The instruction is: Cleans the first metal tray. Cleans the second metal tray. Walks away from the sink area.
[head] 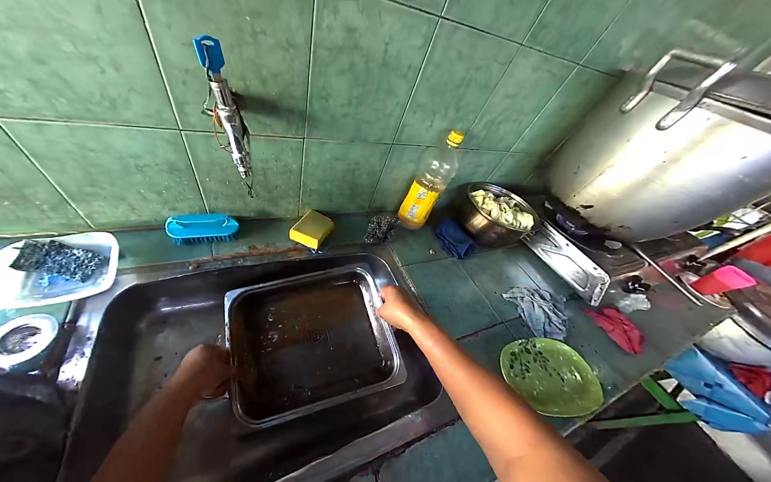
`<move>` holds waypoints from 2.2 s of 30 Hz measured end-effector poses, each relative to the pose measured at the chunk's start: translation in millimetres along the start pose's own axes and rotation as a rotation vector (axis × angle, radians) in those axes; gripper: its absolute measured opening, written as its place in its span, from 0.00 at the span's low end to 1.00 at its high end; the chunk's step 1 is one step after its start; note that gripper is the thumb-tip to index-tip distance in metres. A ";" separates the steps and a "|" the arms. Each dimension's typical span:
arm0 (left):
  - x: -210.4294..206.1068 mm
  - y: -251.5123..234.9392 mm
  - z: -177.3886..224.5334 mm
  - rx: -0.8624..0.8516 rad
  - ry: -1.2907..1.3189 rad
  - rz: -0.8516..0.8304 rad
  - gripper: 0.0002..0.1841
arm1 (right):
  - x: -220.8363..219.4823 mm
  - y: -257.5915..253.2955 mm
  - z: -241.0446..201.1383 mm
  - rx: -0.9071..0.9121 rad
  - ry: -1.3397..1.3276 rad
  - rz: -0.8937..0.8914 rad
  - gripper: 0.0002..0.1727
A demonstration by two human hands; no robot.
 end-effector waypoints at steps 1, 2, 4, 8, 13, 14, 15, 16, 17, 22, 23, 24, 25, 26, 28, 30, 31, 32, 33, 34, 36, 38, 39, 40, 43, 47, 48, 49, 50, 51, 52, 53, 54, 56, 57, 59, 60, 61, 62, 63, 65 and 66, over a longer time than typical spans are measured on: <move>4.9 -0.5 5.0 -0.026 0.001 0.039 0.16 | -0.5 -0.5 1.8 -0.007 -0.019 0.027 0.16; 10.5 1.1 9.4 -0.048 0.001 0.082 0.15 | -3.6 -1.0 3.8 -0.015 -0.045 0.055 0.16; 24.0 5.4 15.5 -0.089 -0.024 0.179 0.14 | -12.0 -1.5 4.9 -0.024 -0.104 0.107 0.15; 55.0 18.9 14.0 -0.191 -0.088 0.332 0.08 | -14.3 5.8 -11.0 0.010 -0.226 0.189 0.13; 75.9 42.9 -9.0 -0.238 0.004 0.452 0.09 | 3.7 28.6 -37.7 0.169 -0.359 0.356 0.11; 77.7 47.4 -13.7 -0.238 0.031 0.478 0.09 | 6.7 33.9 -42.3 0.212 -0.389 0.398 0.11; 78.1 50.1 -19.9 -0.226 0.070 0.495 0.10 | 9.2 39.4 -46.5 0.269 -0.421 0.453 0.10; 77.3 52.8 -25.5 -0.209 0.116 0.515 0.11 | 11.8 45.9 -50.8 0.345 -0.455 0.523 0.09; 74.7 53.6 -32.0 -0.192 0.180 0.534 0.12 | 15.0 53.1 -55.7 0.440 -0.485 0.611 0.07; 51.0 47.2 -54.9 -0.201 0.663 0.562 0.23 | 37.5 85.2 -84.1 0.802 -0.506 0.918 0.02; 50.6 48.7 -53.7 -0.263 0.681 0.603 0.22 | 41.9 86.8 -87.5 0.845 -0.519 0.941 0.02; 52.9 53.4 -51.3 -0.329 0.676 0.665 0.22 | 44.7 85.5 -88.9 0.885 -0.538 0.952 0.02; 57.6 61.8 -47.6 -0.376 0.669 0.746 0.24 | 45.9 81.9 -89.2 0.916 -0.561 0.933 0.03; 63.2 69.7 -43.8 -0.406 0.671 0.829 0.25 | 45.5 75.8 -88.8 0.934 -0.575 0.879 0.04; 73.8 86.3 -34.9 -0.397 0.666 0.960 0.26 | 41.3 55.2 -88.0 0.915 -0.533 0.625 0.07; 82.6 96.0 -31.7 -0.362 0.595 1.054 0.25 | 36.9 23.4 -85.4 0.812 -0.340 0.270 0.19; 85.4 96.0 -32.8 -0.352 0.566 1.076 0.25 | 37.1 2.2 -81.7 0.751 -0.215 0.203 0.29; 85.9 95.6 -33.1 -0.325 0.559 1.071 0.24 | 41.4 -21.6 -75.6 0.681 -0.110 0.240 0.35; 84.7 93.8 -34.8 -0.281 0.566 1.051 0.24 | 49.2 -46.5 -68.9 0.596 -0.016 0.312 0.37; 81.2 90.1 -39.0 -0.218 0.583 1.024 0.24 | 58.2 -69.6 -62.5 0.485 0.049 0.358 0.36; 66.9 83.6 -46.8 -0.102 0.643 0.971 0.24 | 72.2 -110.0 -49.8 0.255 0.022 0.394 0.35; 47.4 81.7 -44.7 -0.024 0.698 0.932 0.22 | 77.4 -142.4 -39.3 0.048 -0.060 0.430 0.36; 38.7 80.9 -43.5 0.001 0.707 0.921 0.21 | 74.8 -153.4 -36.8 -0.011 -0.075 0.436 0.33; 31.2 79.8 -43.1 0.026 0.703 0.913 0.21 | 69.4 -159.7 -35.9 -0.034 -0.062 0.438 0.28; 16.4 79.5 -36.3 0.002 0.671 0.871 0.18 | 64.8 -150.5 -35.2 0.047 -0.125 0.494 0.25; 8.0 81.2 -34.9 -0.115 0.623 0.838 0.14 | 73.7 -59.4 -33.0 0.297 -0.456 0.619 0.40; 7.0 83.6 -33.5 -0.108 0.621 0.829 0.13 | 65.3 -29.2 -35.1 0.376 -0.460 0.588 0.50; 6.2 86.3 -31.5 -0.103 0.618 0.824 0.13 | 49.5 0.0 -38.8 0.469 -0.423 0.538 0.55; 6.0 89.1 -29.6 -0.108 0.609 0.824 0.14 | 26.9 25.5 -42.9 0.562 -0.349 0.479 0.55; 5.6 91.3 -27.6 -0.123 0.601 0.824 0.15 | 1.6 44.5 -46.8 0.652 -0.241 0.441 0.53; 4.8 93.3 -25.4 -0.146 0.592 0.822 0.16 | -23.8 54.9 -49.3 0.733 -0.124 0.420 0.50; 3.8 95.5 -23.6 -0.175 0.574 0.830 0.17 | -48.7 56.8 -48.9 0.784 -0.022 0.410 0.48; 3.1 96.8 -22.7 -0.200 0.551 0.845 0.17 | -72.0 53.3 -47.5 0.753 0.073 0.372 0.48; 2.9 95.8 -23.4 -0.231 0.508 0.891 0.16 | -108.9 48.3 -52.3 0.550 0.209 0.205 0.42; 1.6 94.9 -24.6 -0.232 0.502 0.907 0.16 | -121.4 54.8 -60.4 0.482 0.223 0.140 0.37; -1.0 91.5 -26.4 -0.215 0.516 0.918 0.16 | -140.3 86.9 -91.4 0.427 0.188 0.004 0.32; -1.7 90.3 -27.7 -0.209 0.525 0.917 0.16 | -152.6 109.0 -111.6 0.456 0.158 -0.060 0.30; -2.0 89.6 -29.0 -0.194 0.532 0.907 0.16 | -165.9 130.0 -132.7 0.502 0.121 -0.121 0.29; -1.1 89.5 -30.2 -0.172 0.538 0.900 0.16 | -178.8 147.3 -152.1 0.561 0.086 -0.174 0.28; 1.3 90.2 -31.4 -0.145 0.537 0.897 0.17 | -191.9 159.3 -167.1 0.627 0.052 -0.228 0.29; 7.7 91.4 -35.0 -0.106 0.533 0.894 0.17 | -205.1 170.2 -180.9 0.754 0.065 -0.305 0.29; 9.3 91.9 -36.5 -0.100 0.534 0.891 0.17 | -203.1 169.8 -177.5 0.820 0.114 -0.309 0.26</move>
Point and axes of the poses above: each hand's wrist, its own y-axis away from the middle knuckle, its own x-axis out of the back of the hand, z = x × y, the point moved 6 cm from there along -y, towards the middle knuckle, and after that the axes turned 9 degrees about z, right-handed, at the moved point
